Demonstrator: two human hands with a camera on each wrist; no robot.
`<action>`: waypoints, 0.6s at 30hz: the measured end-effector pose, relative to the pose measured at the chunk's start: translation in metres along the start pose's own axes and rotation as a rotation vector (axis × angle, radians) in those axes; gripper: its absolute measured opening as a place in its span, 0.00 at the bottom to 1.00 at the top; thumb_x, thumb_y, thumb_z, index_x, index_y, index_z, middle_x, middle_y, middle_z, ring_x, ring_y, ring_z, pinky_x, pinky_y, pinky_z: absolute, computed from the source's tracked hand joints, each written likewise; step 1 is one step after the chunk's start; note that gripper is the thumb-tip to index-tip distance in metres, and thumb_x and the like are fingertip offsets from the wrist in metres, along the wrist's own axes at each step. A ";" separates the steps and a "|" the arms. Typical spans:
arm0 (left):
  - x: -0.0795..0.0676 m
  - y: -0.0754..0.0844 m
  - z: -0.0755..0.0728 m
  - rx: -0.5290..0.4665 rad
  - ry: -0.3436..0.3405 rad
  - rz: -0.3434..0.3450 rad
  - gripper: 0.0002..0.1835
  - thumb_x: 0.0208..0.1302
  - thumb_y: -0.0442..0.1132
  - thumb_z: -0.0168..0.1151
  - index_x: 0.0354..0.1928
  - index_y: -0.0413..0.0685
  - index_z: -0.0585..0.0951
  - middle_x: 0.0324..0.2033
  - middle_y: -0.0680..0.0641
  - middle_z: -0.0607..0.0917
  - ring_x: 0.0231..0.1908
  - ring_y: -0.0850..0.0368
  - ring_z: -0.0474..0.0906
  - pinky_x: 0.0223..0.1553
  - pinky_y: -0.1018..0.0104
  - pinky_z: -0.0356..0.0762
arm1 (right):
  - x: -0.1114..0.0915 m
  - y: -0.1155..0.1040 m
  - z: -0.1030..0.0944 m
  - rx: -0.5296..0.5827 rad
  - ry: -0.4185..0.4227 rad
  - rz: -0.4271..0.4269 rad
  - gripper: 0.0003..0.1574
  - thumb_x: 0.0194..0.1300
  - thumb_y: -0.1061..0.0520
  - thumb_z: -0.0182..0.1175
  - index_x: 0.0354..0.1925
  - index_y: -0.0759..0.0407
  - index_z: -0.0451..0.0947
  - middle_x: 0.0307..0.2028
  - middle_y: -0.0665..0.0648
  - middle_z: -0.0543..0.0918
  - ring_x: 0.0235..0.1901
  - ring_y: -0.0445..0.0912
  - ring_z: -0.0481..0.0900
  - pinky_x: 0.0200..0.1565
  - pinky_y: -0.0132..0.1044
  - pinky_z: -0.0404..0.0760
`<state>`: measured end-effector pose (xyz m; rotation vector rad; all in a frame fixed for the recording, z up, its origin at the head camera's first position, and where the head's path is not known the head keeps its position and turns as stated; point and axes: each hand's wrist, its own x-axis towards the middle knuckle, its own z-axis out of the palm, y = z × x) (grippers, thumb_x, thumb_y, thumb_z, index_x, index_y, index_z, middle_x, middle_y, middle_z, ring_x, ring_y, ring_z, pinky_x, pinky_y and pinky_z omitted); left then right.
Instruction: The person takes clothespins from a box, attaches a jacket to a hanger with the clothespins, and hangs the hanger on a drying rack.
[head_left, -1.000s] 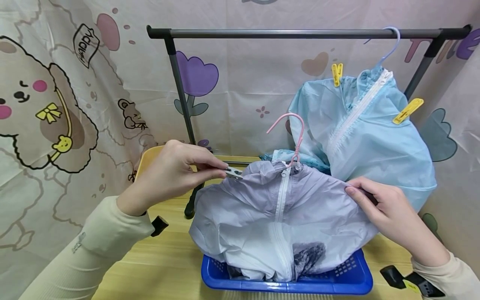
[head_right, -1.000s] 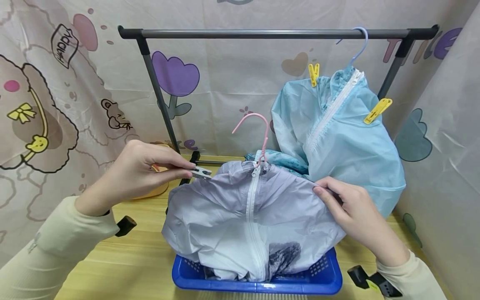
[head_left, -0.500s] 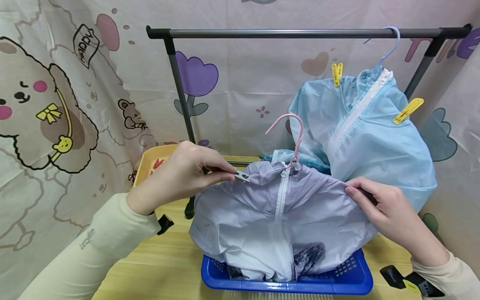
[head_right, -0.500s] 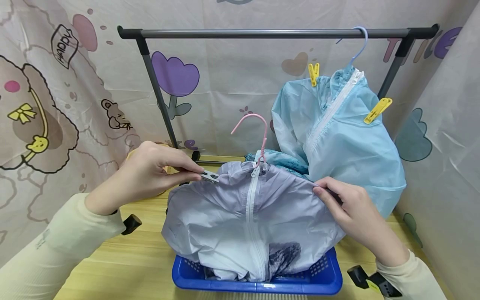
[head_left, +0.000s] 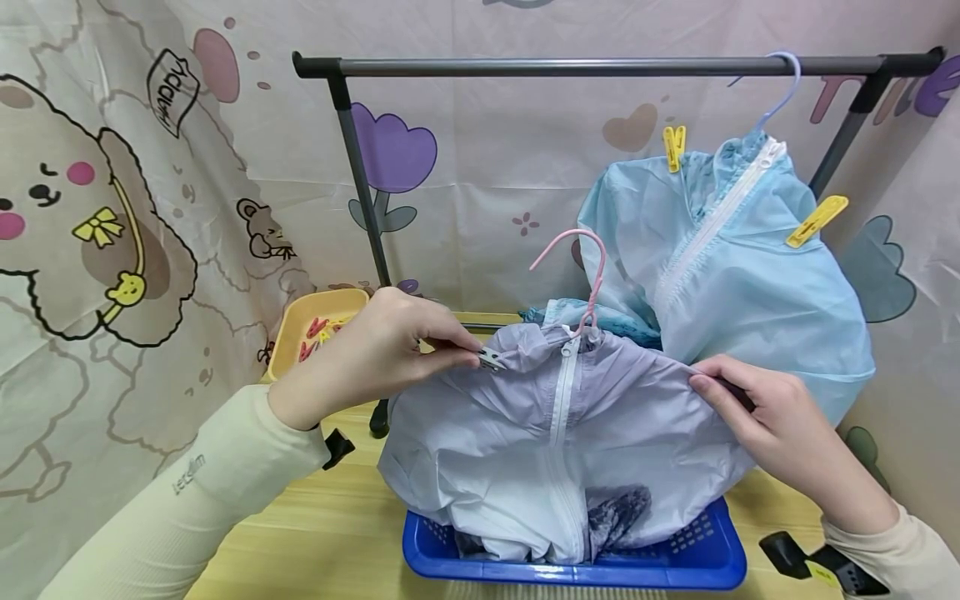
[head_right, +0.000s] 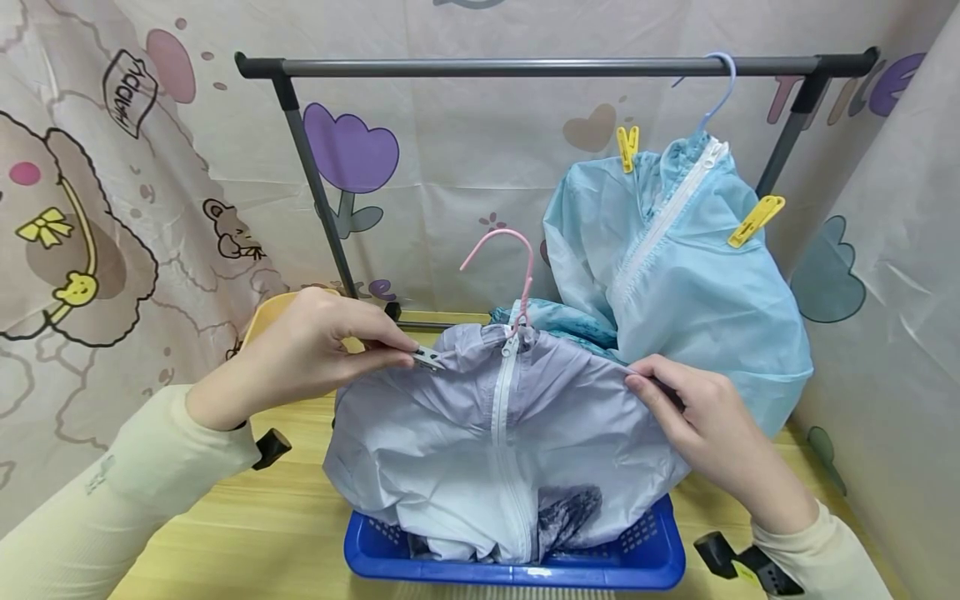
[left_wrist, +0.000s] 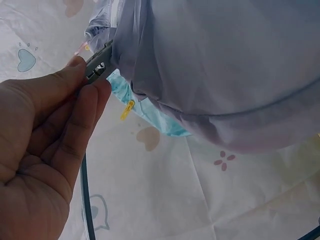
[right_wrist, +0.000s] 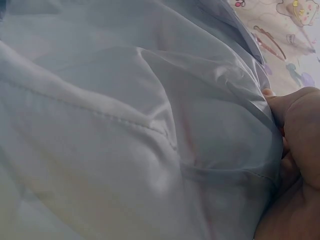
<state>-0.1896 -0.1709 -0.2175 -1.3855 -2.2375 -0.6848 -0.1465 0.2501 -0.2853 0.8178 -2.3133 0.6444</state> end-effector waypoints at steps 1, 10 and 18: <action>0.000 0.000 0.000 -0.001 -0.001 0.004 0.07 0.58 0.32 0.81 0.37 0.50 0.94 0.33 0.54 0.94 0.29 0.68 0.85 0.28 0.69 0.81 | 0.000 0.000 0.000 0.000 -0.001 0.000 0.17 0.67 0.73 0.68 0.40 0.51 0.86 0.32 0.43 0.87 0.30 0.26 0.75 0.33 0.23 0.73; 0.002 0.002 0.002 0.003 -0.026 0.004 0.06 0.59 0.33 0.81 0.38 0.48 0.94 0.33 0.54 0.94 0.31 0.67 0.87 0.32 0.72 0.83 | 0.000 0.000 0.001 0.001 -0.004 0.000 0.17 0.67 0.72 0.68 0.40 0.49 0.86 0.33 0.43 0.88 0.29 0.26 0.75 0.32 0.23 0.73; 0.003 0.001 0.004 0.009 -0.033 0.015 0.06 0.59 0.34 0.82 0.38 0.47 0.94 0.34 0.53 0.94 0.31 0.67 0.87 0.31 0.73 0.82 | 0.000 0.000 0.002 0.004 -0.008 -0.002 0.18 0.67 0.72 0.68 0.40 0.49 0.86 0.32 0.42 0.87 0.28 0.27 0.74 0.32 0.23 0.71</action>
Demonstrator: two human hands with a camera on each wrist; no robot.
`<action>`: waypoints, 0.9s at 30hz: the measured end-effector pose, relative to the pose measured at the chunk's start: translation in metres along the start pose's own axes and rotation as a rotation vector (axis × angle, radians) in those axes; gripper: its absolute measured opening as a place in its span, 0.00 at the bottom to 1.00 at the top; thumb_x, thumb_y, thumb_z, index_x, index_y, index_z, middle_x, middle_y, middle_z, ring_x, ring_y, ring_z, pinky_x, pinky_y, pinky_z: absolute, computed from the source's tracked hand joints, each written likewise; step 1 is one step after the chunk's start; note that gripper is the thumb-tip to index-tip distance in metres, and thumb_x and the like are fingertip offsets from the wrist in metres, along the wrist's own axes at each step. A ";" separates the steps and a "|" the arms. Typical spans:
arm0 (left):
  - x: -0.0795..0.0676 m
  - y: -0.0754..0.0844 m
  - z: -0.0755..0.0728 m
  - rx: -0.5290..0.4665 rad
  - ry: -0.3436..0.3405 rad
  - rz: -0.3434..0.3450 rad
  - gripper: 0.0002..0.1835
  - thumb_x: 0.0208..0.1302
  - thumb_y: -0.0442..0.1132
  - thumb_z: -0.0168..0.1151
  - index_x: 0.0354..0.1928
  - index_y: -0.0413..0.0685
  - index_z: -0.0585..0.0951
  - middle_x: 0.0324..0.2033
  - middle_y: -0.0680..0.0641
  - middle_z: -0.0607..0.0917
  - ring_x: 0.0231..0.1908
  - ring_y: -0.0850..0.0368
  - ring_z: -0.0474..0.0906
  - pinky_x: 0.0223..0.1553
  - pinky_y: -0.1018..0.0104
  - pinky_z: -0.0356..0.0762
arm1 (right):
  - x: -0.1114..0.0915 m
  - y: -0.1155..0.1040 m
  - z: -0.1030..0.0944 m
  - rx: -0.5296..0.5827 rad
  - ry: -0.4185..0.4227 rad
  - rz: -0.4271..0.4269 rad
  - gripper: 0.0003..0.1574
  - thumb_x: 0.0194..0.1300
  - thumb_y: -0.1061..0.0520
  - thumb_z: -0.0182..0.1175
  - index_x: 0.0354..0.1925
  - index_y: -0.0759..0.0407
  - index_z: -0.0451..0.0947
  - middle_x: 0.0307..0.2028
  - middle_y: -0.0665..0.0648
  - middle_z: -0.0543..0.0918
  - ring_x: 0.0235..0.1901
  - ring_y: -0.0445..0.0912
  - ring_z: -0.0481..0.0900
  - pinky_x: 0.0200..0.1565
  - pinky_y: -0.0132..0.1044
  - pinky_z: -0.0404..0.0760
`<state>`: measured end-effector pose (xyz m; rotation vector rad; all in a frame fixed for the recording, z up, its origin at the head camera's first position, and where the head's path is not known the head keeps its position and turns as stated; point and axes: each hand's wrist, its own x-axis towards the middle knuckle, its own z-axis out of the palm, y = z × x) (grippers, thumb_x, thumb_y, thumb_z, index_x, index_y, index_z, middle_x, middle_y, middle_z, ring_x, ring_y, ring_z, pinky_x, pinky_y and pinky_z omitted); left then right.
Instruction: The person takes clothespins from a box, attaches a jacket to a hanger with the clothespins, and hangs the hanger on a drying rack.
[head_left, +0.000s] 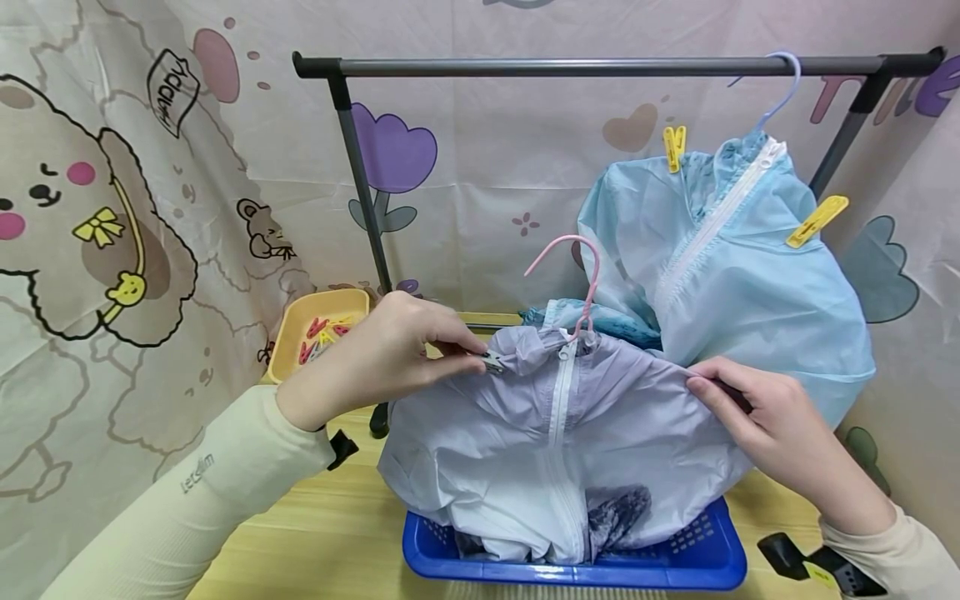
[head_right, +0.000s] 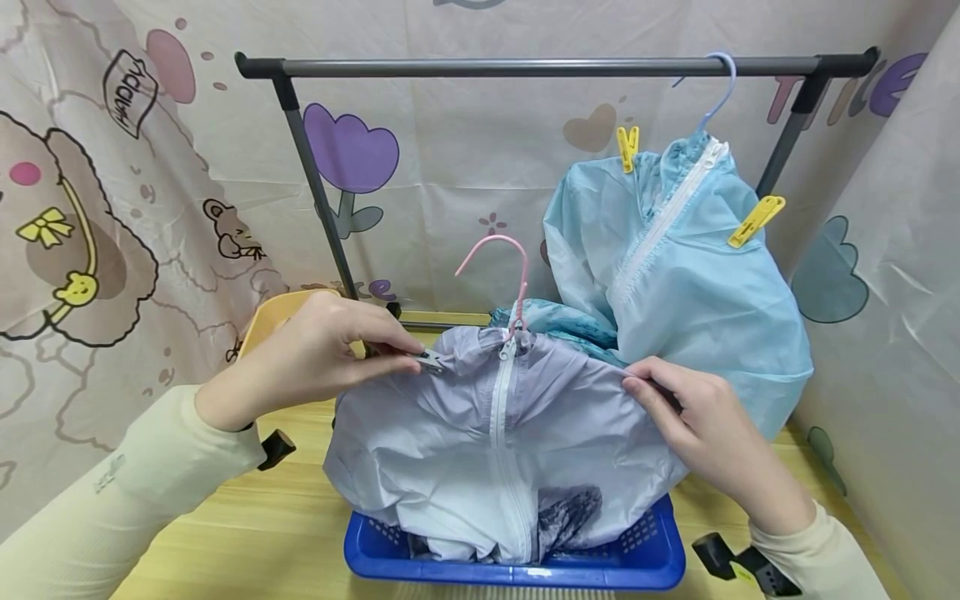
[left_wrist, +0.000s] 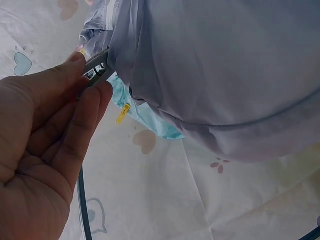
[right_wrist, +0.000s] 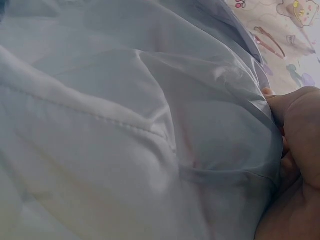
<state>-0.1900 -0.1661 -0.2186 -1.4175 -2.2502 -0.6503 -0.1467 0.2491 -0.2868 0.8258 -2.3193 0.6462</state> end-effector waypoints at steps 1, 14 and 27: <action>0.000 0.000 0.000 -0.003 -0.004 -0.002 0.07 0.59 0.35 0.82 0.39 0.47 0.94 0.34 0.52 0.94 0.31 0.66 0.87 0.32 0.73 0.82 | 0.000 0.000 0.000 0.000 -0.001 0.000 0.18 0.67 0.72 0.68 0.40 0.49 0.86 0.32 0.42 0.87 0.28 0.27 0.74 0.32 0.23 0.71; -0.001 -0.003 0.004 -0.090 -0.055 -0.092 0.10 0.62 0.35 0.80 0.44 0.45 0.91 0.39 0.50 0.93 0.35 0.65 0.90 0.39 0.74 0.87 | 0.000 0.000 0.001 0.000 -0.001 -0.001 0.18 0.66 0.73 0.68 0.40 0.49 0.86 0.33 0.43 0.88 0.31 0.26 0.76 0.34 0.23 0.73; -0.002 -0.007 0.004 -0.149 -0.035 -0.091 0.16 0.62 0.38 0.81 0.50 0.44 0.90 0.43 0.49 0.93 0.37 0.62 0.91 0.41 0.74 0.88 | 0.000 0.001 0.001 -0.008 -0.002 0.006 0.18 0.66 0.73 0.68 0.40 0.49 0.86 0.33 0.43 0.88 0.32 0.25 0.77 0.36 0.22 0.74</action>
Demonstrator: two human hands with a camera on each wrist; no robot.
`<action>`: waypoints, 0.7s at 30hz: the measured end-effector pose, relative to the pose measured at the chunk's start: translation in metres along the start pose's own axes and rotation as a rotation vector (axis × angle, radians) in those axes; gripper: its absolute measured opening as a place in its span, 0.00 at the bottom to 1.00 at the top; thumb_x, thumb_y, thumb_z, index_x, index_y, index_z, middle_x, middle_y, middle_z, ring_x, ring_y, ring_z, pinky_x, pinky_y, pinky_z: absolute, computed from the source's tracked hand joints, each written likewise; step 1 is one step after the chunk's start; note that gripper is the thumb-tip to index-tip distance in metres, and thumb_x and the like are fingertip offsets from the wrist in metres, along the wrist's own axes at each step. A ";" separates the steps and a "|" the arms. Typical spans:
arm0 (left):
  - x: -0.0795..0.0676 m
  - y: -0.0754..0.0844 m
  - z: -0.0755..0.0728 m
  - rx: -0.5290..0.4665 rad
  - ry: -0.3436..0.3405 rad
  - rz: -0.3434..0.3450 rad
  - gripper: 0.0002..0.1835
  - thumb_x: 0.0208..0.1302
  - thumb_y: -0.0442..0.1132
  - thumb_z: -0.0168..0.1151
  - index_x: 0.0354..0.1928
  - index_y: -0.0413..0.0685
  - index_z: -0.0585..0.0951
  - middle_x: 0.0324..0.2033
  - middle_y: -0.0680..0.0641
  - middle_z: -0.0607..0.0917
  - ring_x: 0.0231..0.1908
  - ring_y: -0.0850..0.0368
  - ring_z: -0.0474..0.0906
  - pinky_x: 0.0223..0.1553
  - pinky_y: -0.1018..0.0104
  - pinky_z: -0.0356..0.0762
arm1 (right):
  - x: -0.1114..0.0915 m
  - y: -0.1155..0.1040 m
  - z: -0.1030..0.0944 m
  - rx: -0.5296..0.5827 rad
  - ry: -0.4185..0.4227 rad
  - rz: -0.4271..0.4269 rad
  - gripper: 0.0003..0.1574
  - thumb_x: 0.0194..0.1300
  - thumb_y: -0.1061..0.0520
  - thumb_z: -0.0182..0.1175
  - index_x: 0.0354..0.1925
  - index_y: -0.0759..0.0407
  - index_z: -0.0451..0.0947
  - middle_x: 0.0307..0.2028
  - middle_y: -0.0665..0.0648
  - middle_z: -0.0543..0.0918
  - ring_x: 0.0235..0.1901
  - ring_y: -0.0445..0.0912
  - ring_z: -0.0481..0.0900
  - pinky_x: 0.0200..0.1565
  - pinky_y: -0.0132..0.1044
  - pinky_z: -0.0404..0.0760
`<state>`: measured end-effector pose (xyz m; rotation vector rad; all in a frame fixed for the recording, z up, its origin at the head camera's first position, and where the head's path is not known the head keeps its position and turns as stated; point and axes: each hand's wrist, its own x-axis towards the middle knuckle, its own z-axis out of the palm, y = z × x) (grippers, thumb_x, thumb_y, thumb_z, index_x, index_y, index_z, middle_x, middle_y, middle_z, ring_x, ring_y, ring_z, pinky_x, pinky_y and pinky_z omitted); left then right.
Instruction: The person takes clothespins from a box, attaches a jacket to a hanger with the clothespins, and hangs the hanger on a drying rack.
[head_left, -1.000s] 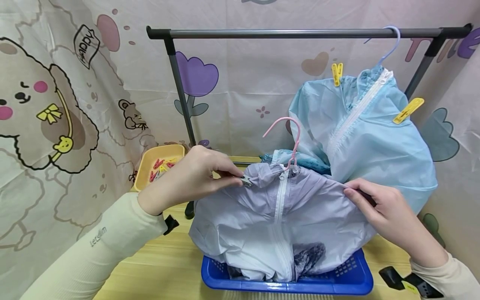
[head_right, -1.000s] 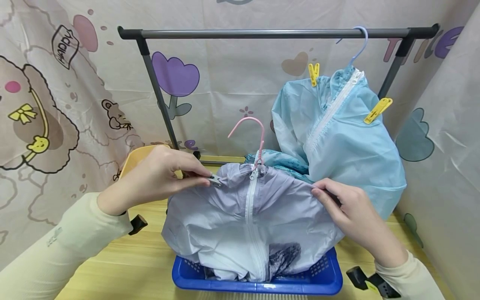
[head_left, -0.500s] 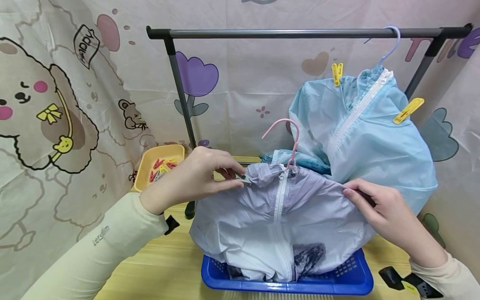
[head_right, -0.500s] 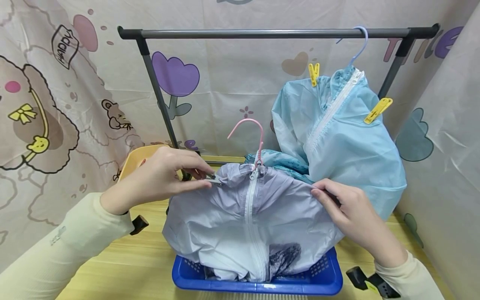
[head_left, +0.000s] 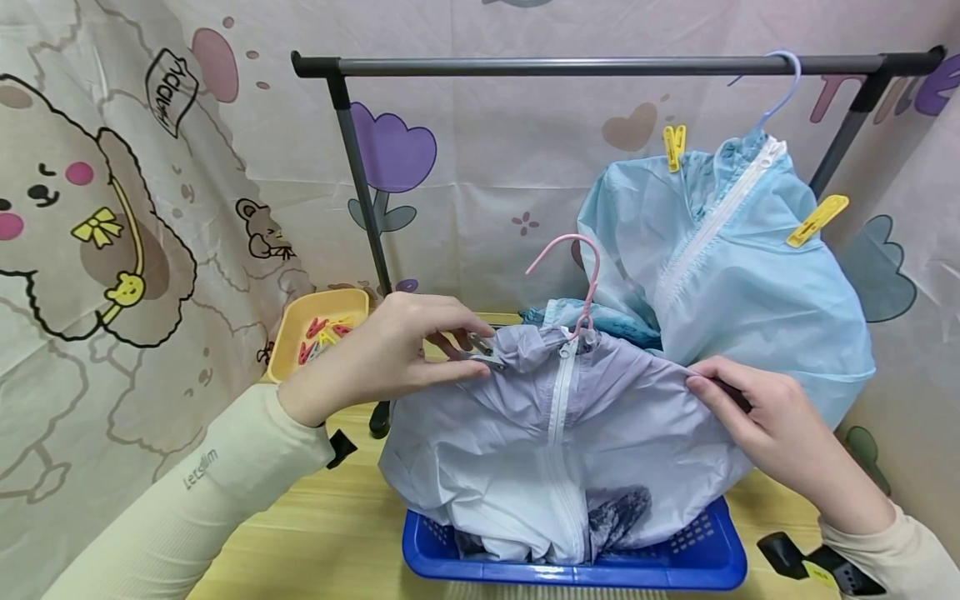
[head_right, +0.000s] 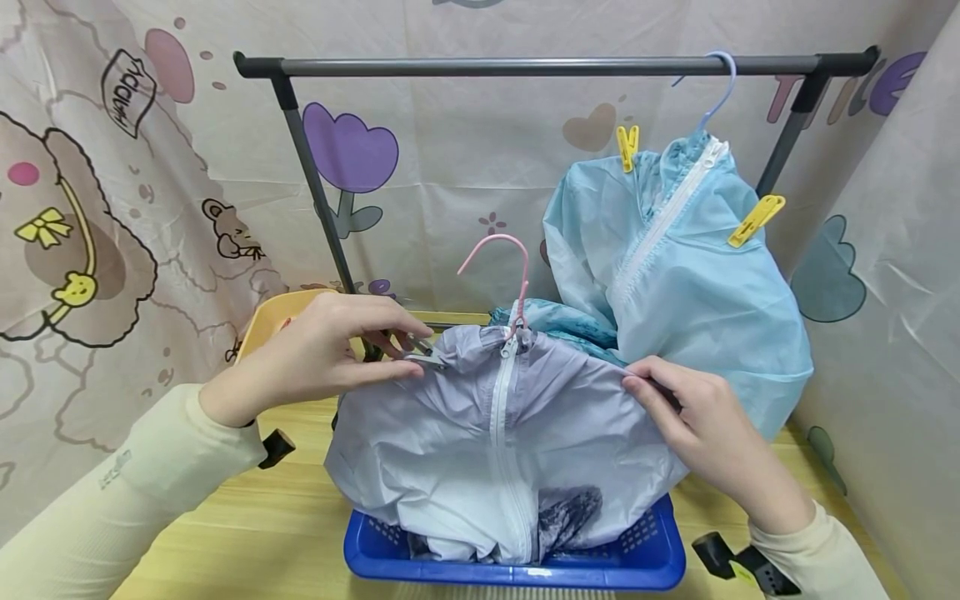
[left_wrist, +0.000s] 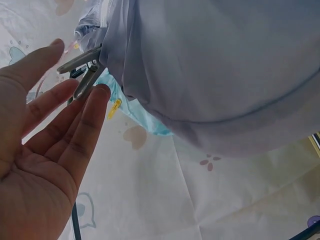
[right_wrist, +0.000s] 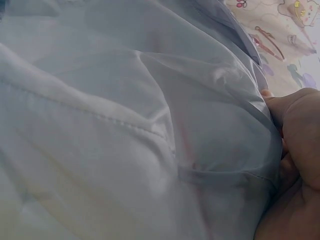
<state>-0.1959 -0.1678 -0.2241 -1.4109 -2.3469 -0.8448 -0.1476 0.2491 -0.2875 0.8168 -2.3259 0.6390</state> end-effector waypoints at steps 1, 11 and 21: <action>0.000 0.000 -0.001 0.001 0.005 -0.005 0.16 0.62 0.39 0.81 0.51 0.44 0.90 0.43 0.49 0.93 0.38 0.62 0.91 0.41 0.73 0.88 | 0.000 0.000 0.000 -0.001 -0.001 0.001 0.18 0.66 0.73 0.68 0.40 0.50 0.86 0.33 0.43 0.88 0.32 0.25 0.77 0.36 0.22 0.74; -0.006 -0.016 -0.011 0.050 0.077 -0.076 0.10 0.66 0.39 0.77 0.48 0.50 0.91 0.38 0.56 0.92 0.37 0.67 0.86 0.37 0.69 0.88 | 0.000 -0.001 0.000 -0.001 0.002 0.002 0.17 0.67 0.72 0.68 0.40 0.49 0.86 0.33 0.43 0.88 0.30 0.26 0.76 0.34 0.24 0.73; -0.021 -0.058 -0.024 0.116 0.130 -0.215 0.03 0.71 0.39 0.73 0.44 0.53 0.92 0.33 0.57 0.93 0.29 0.66 0.84 0.34 0.74 0.82 | 0.000 0.000 0.000 0.002 0.004 0.003 0.17 0.67 0.72 0.68 0.40 0.49 0.86 0.32 0.43 0.87 0.30 0.26 0.74 0.33 0.24 0.72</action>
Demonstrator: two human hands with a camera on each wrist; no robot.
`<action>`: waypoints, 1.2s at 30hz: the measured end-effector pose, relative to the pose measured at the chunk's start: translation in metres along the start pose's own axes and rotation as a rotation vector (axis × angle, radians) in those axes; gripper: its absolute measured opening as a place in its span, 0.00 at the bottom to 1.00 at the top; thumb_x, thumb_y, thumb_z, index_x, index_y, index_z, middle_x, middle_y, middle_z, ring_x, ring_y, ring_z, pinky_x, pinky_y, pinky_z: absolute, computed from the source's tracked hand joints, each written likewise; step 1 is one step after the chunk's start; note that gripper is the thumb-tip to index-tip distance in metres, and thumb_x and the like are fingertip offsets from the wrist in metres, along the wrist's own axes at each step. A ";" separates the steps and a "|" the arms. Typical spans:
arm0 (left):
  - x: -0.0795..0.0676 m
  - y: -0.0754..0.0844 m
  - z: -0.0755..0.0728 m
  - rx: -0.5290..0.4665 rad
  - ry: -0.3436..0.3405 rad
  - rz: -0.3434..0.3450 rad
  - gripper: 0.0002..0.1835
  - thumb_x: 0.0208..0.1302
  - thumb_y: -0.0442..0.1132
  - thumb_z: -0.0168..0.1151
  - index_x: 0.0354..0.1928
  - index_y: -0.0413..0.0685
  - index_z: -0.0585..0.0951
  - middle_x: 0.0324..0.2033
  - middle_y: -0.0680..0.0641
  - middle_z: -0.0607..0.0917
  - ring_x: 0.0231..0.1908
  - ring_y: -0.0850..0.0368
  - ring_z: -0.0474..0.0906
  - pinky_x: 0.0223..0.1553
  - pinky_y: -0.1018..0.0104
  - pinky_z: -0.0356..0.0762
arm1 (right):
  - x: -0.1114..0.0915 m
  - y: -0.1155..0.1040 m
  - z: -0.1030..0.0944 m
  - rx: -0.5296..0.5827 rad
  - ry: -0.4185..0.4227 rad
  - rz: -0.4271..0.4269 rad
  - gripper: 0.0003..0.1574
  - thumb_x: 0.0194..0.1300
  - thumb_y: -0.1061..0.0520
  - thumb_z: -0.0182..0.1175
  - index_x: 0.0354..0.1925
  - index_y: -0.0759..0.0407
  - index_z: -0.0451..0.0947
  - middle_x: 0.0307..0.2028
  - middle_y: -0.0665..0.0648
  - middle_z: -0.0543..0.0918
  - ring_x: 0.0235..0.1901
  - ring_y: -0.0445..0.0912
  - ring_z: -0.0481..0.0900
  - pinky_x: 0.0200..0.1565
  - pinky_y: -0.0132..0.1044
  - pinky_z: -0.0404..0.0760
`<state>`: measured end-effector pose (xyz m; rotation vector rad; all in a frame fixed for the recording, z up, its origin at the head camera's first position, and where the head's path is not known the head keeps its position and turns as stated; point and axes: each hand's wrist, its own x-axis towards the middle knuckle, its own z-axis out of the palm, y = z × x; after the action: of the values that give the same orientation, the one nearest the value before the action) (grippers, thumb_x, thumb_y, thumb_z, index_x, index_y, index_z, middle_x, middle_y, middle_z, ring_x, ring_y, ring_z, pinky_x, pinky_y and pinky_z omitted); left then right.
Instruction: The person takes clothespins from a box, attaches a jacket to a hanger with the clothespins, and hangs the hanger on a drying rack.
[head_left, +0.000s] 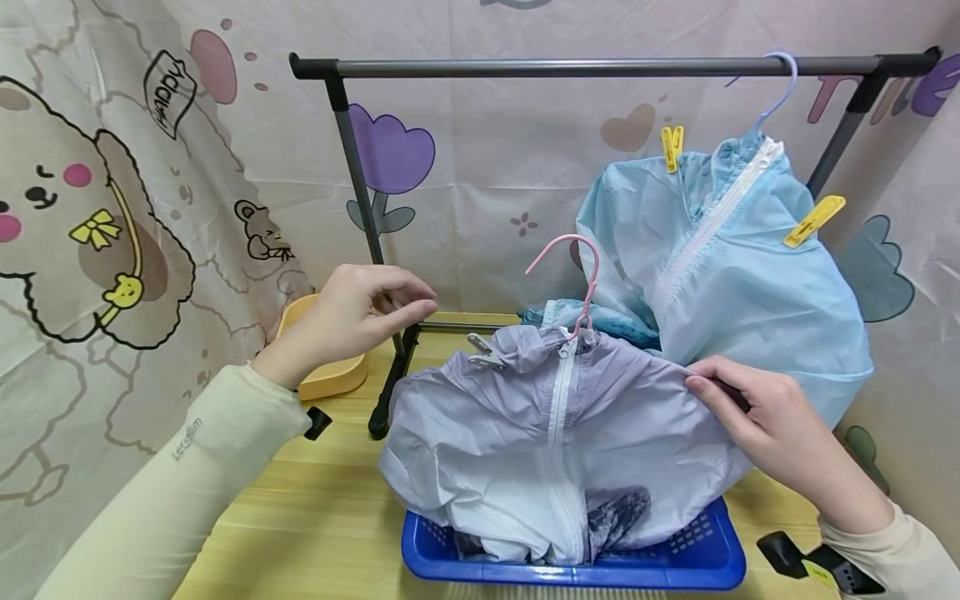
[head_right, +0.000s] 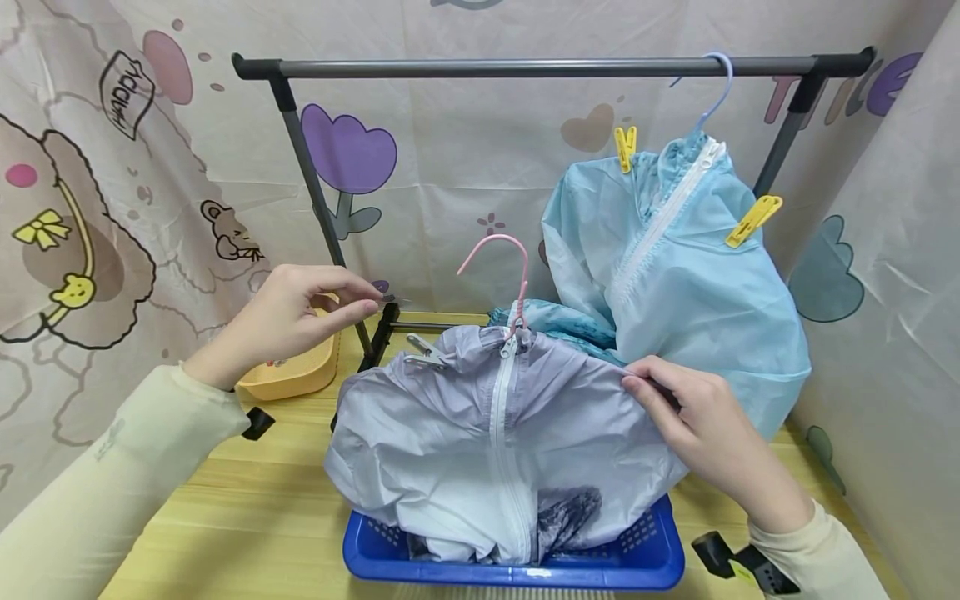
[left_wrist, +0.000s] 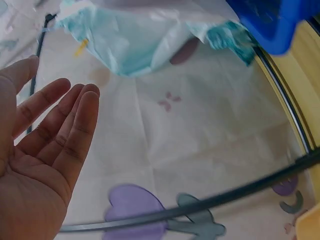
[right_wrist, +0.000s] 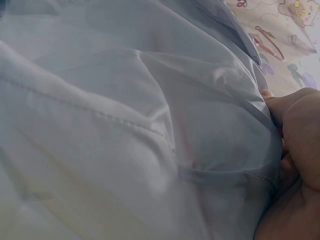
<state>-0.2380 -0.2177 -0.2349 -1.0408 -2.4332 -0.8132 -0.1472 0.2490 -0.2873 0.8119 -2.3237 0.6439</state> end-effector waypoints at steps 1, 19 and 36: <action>-0.001 -0.005 -0.001 0.006 0.002 -0.017 0.03 0.72 0.39 0.72 0.44 0.53 0.92 0.33 0.57 0.93 0.29 0.66 0.84 0.34 0.74 0.82 | 0.000 0.000 0.000 0.000 -0.001 0.000 0.18 0.67 0.72 0.68 0.40 0.49 0.86 0.32 0.43 0.87 0.29 0.26 0.74 0.33 0.24 0.72; -0.018 -0.065 -0.012 0.128 0.006 -0.286 0.07 0.76 0.46 0.68 0.42 0.56 0.92 0.31 0.56 0.92 0.33 0.60 0.83 0.33 0.69 0.76 | 0.000 0.000 0.000 0.000 -0.007 0.007 0.18 0.67 0.72 0.68 0.40 0.48 0.86 0.32 0.43 0.87 0.29 0.27 0.74 0.32 0.24 0.72; -0.051 -0.129 -0.020 0.187 -0.030 -0.498 0.15 0.77 0.50 0.65 0.41 0.46 0.91 0.32 0.46 0.90 0.32 0.54 0.79 0.35 0.67 0.74 | -0.001 -0.001 0.000 0.012 -0.009 0.028 0.17 0.68 0.72 0.67 0.41 0.48 0.87 0.33 0.44 0.88 0.30 0.26 0.75 0.33 0.24 0.72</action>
<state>-0.2984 -0.3296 -0.2937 -0.3816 -2.7716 -0.6941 -0.1458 0.2486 -0.2874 0.7905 -2.3448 0.6683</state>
